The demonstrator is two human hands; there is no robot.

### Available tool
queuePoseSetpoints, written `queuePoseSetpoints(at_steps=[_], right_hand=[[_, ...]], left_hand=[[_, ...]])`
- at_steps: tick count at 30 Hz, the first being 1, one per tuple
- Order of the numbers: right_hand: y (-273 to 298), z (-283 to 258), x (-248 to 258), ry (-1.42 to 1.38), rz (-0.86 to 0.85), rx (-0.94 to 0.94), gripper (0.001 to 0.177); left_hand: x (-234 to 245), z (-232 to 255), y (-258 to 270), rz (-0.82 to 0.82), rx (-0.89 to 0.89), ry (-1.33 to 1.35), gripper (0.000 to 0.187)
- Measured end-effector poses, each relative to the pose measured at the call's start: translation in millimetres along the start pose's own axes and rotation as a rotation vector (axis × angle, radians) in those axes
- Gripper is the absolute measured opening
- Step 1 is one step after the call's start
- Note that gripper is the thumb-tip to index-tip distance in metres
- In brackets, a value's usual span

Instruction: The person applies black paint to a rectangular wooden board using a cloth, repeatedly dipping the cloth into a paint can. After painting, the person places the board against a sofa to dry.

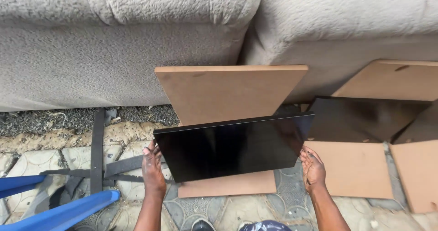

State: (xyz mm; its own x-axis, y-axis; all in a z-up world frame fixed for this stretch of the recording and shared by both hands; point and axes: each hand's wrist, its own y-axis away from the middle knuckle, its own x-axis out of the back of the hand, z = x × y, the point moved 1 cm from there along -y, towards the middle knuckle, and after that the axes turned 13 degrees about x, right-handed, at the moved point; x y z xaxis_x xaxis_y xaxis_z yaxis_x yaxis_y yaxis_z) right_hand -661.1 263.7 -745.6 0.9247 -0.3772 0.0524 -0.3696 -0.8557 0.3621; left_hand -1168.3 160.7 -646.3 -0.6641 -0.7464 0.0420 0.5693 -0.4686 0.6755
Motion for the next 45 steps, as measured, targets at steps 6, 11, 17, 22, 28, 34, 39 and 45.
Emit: queuePoseSetpoints(at_steps=[6,11,17,22,28,34,39,45], right_hand=[[-54,76,-14,-0.108,-0.011,0.082,0.051],[-76,107,-30,-0.187,0.02,0.133,0.048],[-86,119,-26,-0.161,0.048,0.093,0.042],[-87,135,-19,-0.14,0.039,0.099,0.044],[-99,148,-17,-0.185,0.033,0.126,0.036],[-101,135,-36,-0.219,0.048,0.077,0.037],[-104,132,-47,-0.23,0.04,0.077,0.036],[-104,134,-42,-0.155,0.016,0.046,0.038]], left_hand=[[-15,-36,-90,-0.075,-0.109,0.167,0.08],[-29,-27,-108,-0.039,-0.077,0.124,0.07],[-42,-15,-93,-0.039,0.048,0.072,0.076],[-45,-12,-95,-0.059,0.017,0.052,0.08],[-47,-33,-128,-0.104,-0.114,0.129,0.084],[-39,-35,-126,-0.073,-0.101,0.111,0.079],[-35,-41,-140,-0.083,-0.133,0.087,0.079],[-43,-33,-125,-0.083,-0.119,0.066,0.082]])
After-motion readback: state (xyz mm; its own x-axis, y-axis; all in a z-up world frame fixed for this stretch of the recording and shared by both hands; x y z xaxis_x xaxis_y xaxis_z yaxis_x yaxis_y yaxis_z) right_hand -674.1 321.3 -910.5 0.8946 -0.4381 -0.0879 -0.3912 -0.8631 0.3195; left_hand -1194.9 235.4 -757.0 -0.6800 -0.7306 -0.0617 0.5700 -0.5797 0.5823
